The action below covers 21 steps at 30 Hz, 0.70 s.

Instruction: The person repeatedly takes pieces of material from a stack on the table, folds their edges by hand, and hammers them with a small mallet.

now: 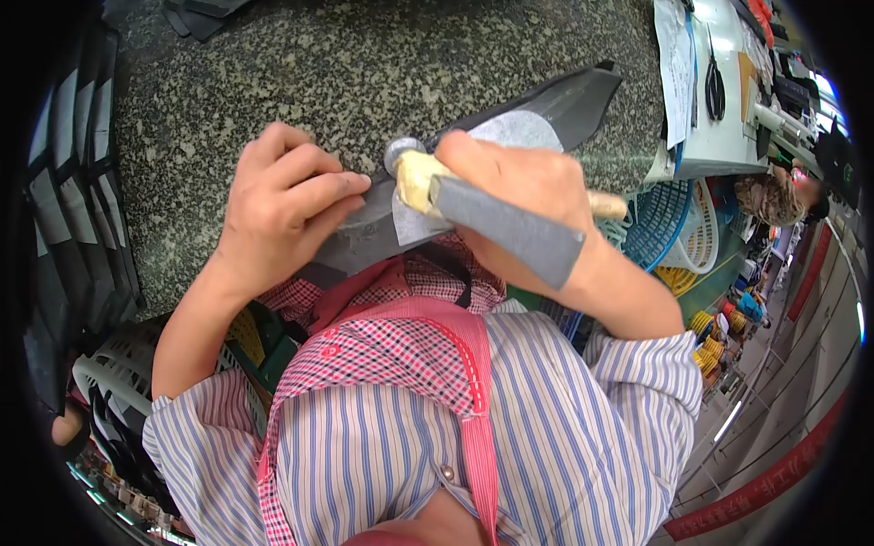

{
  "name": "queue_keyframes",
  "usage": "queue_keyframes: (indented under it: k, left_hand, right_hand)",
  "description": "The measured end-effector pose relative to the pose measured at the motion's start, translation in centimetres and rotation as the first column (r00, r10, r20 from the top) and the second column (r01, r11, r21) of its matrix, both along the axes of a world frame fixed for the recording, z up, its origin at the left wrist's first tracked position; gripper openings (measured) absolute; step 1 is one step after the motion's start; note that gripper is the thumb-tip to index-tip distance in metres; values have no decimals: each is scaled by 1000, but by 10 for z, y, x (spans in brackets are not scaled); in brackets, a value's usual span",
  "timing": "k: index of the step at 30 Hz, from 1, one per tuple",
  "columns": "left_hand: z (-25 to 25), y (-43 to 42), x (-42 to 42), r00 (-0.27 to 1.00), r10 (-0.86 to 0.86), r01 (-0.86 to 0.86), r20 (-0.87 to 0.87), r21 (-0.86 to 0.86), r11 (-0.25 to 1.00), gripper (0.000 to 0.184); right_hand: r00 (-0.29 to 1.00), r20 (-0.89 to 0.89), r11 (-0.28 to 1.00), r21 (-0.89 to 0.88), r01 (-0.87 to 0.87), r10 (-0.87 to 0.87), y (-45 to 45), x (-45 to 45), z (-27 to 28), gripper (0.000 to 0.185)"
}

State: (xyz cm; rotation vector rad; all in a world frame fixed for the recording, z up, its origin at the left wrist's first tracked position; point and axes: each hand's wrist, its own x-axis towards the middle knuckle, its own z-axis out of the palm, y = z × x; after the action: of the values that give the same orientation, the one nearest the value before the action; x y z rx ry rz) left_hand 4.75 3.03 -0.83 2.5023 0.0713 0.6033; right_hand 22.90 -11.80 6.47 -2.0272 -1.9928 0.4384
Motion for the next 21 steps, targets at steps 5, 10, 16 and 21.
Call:
queue_keyframes:
  k: [5, 10, 16, 21]
  left_hand:
    - [9, -6, -5, 999, 4, -12, 41, 181, 983, 24]
    - [8, 17, -11, 994, -48, 41, -98, -77, 996, 16]
    - [9, 11, -17, 995, -101, 102, -19, 210, 972, 19]
    - [6, 26, -23, 993, -68, 66, -97, -19, 998, 17]
  right_hand:
    - [994, -25, 987, 115, 108, -106, 6, -4, 24, 21]
    - [996, 74, 995, -98, -33, 40, 11, -14, 7, 25]
    - [999, 26, 981, 192, 41, -47, 22, -9, 24, 22]
    - [993, 43, 989, -103, -102, 107, 26, -21, 8, 21]
